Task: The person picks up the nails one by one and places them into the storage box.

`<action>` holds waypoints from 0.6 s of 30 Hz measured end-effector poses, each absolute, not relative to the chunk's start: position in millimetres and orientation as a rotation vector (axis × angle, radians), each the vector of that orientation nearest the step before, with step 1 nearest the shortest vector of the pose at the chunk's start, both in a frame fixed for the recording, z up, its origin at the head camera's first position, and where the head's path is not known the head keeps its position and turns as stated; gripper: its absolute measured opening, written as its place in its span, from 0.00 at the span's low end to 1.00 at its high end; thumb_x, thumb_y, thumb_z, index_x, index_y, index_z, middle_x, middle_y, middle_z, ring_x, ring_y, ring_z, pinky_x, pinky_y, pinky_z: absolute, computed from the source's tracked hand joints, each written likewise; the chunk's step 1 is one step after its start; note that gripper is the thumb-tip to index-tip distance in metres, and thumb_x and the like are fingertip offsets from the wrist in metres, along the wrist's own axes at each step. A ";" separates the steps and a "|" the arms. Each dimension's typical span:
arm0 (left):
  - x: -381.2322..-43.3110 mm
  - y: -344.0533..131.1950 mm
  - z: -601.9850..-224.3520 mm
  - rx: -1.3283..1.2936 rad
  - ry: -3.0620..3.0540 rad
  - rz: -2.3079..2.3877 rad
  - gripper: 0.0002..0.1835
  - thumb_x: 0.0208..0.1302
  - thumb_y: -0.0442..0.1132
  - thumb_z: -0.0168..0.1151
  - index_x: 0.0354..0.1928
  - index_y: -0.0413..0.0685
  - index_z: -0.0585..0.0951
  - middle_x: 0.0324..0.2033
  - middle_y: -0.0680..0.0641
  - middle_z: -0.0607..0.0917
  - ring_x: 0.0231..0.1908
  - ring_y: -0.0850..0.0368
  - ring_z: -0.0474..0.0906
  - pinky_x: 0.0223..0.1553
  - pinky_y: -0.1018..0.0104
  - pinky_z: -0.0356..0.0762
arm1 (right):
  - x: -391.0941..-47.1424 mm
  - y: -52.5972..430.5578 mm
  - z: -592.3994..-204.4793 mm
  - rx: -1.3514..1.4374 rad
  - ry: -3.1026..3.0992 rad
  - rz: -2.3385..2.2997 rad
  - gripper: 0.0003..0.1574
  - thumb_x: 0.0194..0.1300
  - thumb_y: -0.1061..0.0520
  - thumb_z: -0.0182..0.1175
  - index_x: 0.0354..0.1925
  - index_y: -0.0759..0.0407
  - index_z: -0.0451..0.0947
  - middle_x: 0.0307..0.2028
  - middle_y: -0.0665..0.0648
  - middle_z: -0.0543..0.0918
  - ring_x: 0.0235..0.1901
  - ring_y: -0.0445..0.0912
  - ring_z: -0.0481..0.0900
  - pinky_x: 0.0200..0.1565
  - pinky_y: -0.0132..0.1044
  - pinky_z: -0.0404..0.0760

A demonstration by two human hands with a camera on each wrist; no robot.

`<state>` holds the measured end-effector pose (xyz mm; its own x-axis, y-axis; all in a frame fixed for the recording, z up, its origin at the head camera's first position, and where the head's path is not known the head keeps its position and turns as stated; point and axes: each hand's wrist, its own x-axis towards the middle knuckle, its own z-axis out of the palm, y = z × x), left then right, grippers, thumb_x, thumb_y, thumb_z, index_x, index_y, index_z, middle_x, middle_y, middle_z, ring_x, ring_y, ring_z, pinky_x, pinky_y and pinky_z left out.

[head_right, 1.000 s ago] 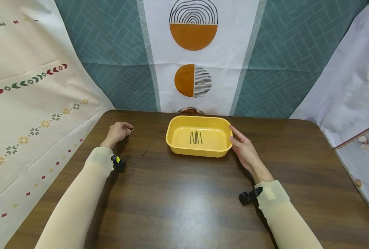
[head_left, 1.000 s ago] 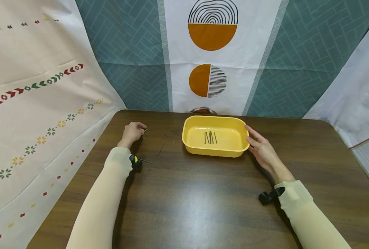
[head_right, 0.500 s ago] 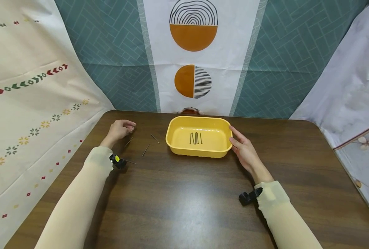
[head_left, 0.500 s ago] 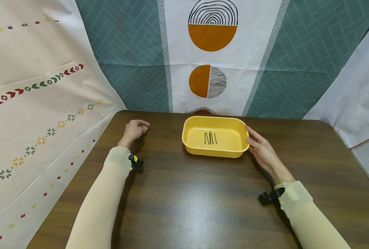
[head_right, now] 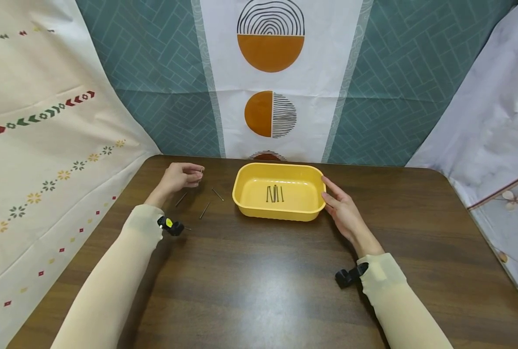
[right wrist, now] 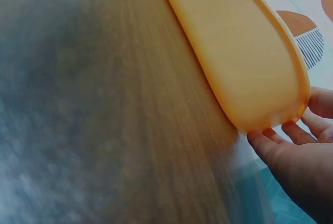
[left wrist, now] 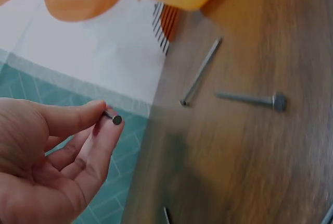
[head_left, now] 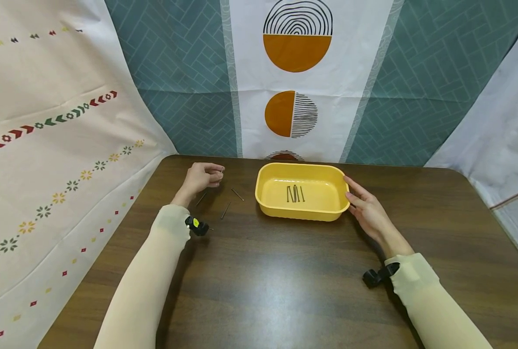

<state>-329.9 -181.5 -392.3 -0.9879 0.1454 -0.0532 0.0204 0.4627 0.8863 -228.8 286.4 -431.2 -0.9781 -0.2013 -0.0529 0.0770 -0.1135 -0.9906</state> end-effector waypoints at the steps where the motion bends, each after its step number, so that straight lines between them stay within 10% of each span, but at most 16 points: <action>1: -329.4 -179.6 -391.3 0.145 2.562 1.578 0.19 0.74 0.30 0.62 0.63 0.30 0.80 0.56 0.29 0.84 0.55 0.35 0.84 0.43 0.66 0.87 | -228.5 286.2 -431.5 -0.142 1.961 -2.207 0.40 0.84 0.53 0.49 0.84 0.52 0.46 0.84 0.56 0.42 0.76 0.47 0.55 0.76 0.48 0.57; 12: -324.6 -149.9 -382.5 0.171 2.377 1.737 0.20 0.73 0.29 0.64 0.64 0.28 0.79 0.60 0.27 0.81 0.42 0.54 0.88 0.41 0.70 0.86 | -230.5 287.1 -430.4 -0.147 1.947 -2.205 0.40 0.84 0.53 0.49 0.84 0.51 0.46 0.84 0.55 0.42 0.76 0.48 0.55 0.75 0.45 0.59; 18: -323.2 -133.9 -380.3 0.187 2.363 1.747 0.19 0.72 0.29 0.65 0.62 0.28 0.80 0.53 0.31 0.85 0.46 0.46 0.88 0.40 0.69 0.87 | -232.9 289.2 -431.0 -0.151 1.948 -2.201 0.40 0.84 0.53 0.49 0.84 0.51 0.46 0.84 0.55 0.42 0.76 0.47 0.56 0.72 0.40 0.63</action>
<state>-323.2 -133.9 -380.3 -0.9727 0.2170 -0.0822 -0.0150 0.2946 0.9555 -232.9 289.2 -431.0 -0.9752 -0.2146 -0.0549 0.0805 -0.1126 -0.9904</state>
